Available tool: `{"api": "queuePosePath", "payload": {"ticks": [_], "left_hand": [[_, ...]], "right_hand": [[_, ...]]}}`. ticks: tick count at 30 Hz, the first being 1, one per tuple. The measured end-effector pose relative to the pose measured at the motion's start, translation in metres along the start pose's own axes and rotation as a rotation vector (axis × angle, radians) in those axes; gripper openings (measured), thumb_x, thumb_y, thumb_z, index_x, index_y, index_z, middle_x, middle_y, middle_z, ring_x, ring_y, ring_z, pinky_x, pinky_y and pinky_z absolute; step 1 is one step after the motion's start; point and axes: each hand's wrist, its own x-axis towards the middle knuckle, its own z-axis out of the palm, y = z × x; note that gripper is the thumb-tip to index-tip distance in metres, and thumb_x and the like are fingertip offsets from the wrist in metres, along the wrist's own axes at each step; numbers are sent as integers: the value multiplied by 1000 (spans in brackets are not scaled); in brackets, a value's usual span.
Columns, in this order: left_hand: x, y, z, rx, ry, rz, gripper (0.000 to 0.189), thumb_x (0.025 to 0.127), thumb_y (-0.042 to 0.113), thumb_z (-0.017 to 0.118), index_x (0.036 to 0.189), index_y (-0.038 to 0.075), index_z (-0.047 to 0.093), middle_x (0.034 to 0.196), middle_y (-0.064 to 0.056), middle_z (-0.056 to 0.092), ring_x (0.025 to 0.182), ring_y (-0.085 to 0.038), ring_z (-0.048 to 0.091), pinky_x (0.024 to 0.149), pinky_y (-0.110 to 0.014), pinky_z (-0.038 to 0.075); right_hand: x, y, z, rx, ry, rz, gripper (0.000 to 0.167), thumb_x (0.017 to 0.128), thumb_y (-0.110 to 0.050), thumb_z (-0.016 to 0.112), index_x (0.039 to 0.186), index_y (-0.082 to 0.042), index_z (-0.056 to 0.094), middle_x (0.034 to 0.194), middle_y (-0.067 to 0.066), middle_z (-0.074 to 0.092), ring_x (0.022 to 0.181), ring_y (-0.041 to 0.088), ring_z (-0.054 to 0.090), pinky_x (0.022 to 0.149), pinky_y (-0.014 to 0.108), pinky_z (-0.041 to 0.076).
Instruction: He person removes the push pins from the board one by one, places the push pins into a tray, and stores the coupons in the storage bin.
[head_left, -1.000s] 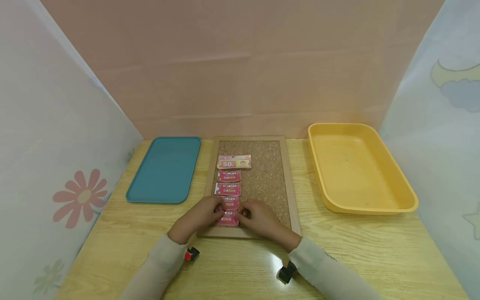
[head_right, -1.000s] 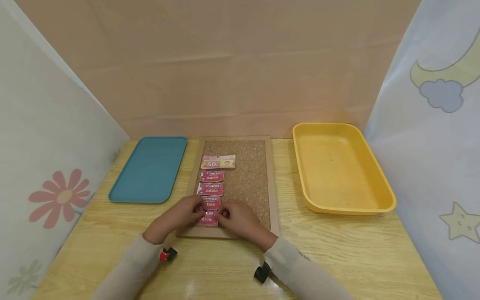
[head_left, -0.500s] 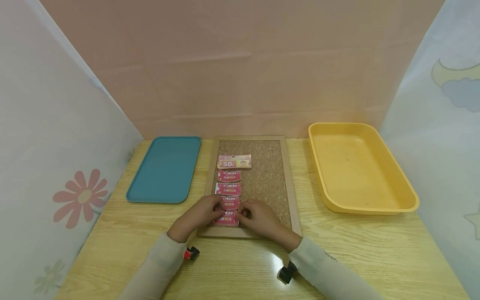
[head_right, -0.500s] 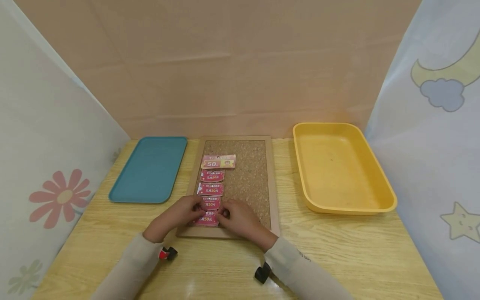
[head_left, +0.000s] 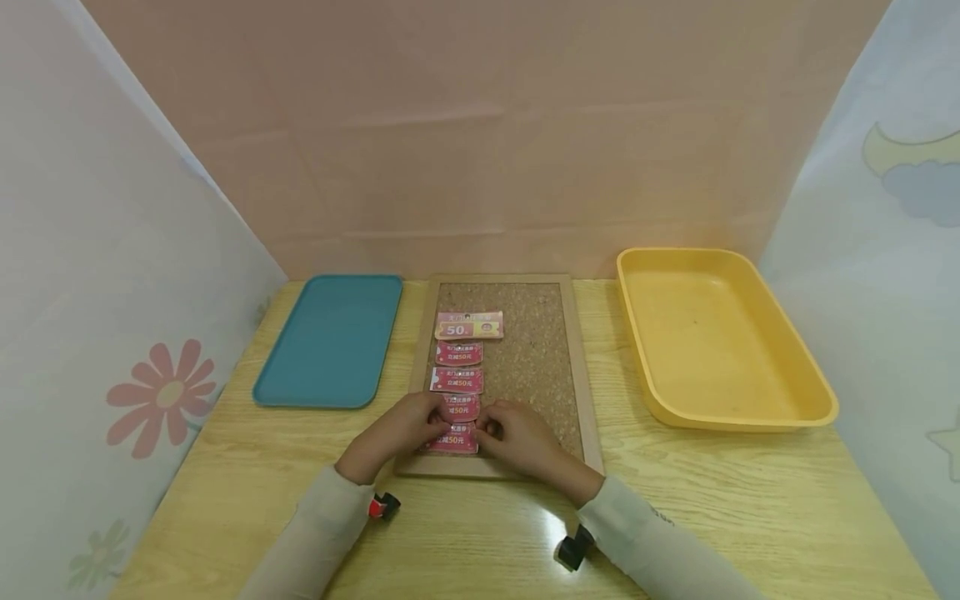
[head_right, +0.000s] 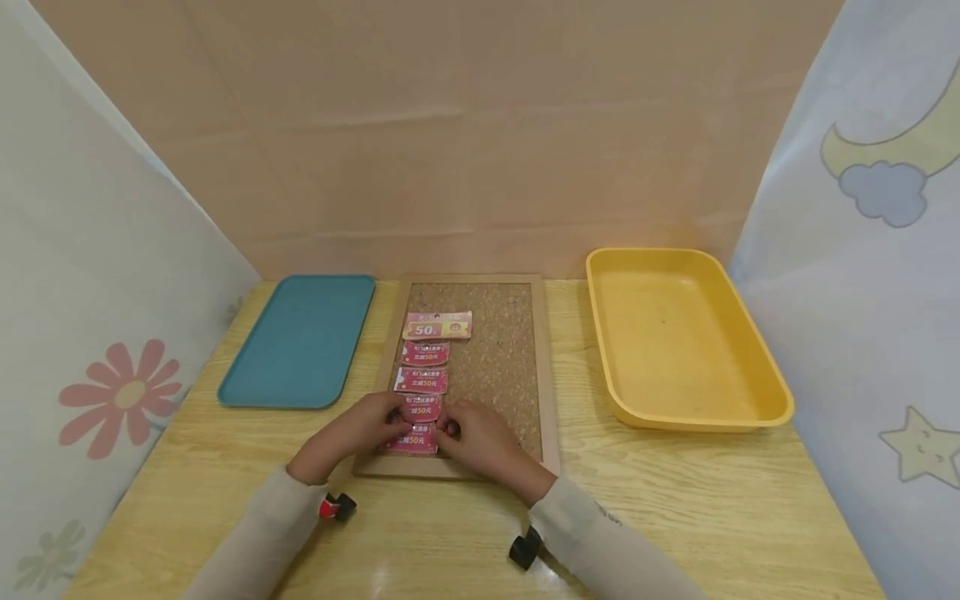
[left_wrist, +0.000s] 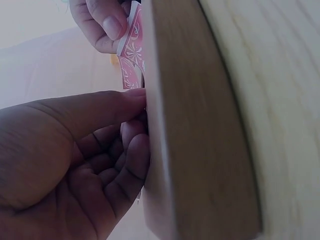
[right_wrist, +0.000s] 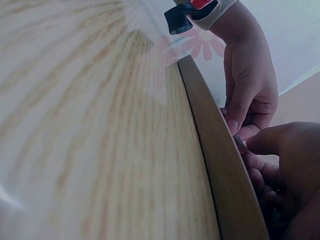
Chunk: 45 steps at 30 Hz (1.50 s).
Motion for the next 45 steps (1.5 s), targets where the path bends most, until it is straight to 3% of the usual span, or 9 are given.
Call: {"api": "queuePosePath", "payload": {"ticks": [45], "left_hand": [[-2,2,2,62,-10,41,7,93,13,67,93,6,65,72,4,54,60,-9,51,55,-26,45]], "right_hand": [[-5,-2,1,0,20,-3,11,88,-31,72,83,-26,63,76,-16,52,70,5,48,65,26,42]]}}
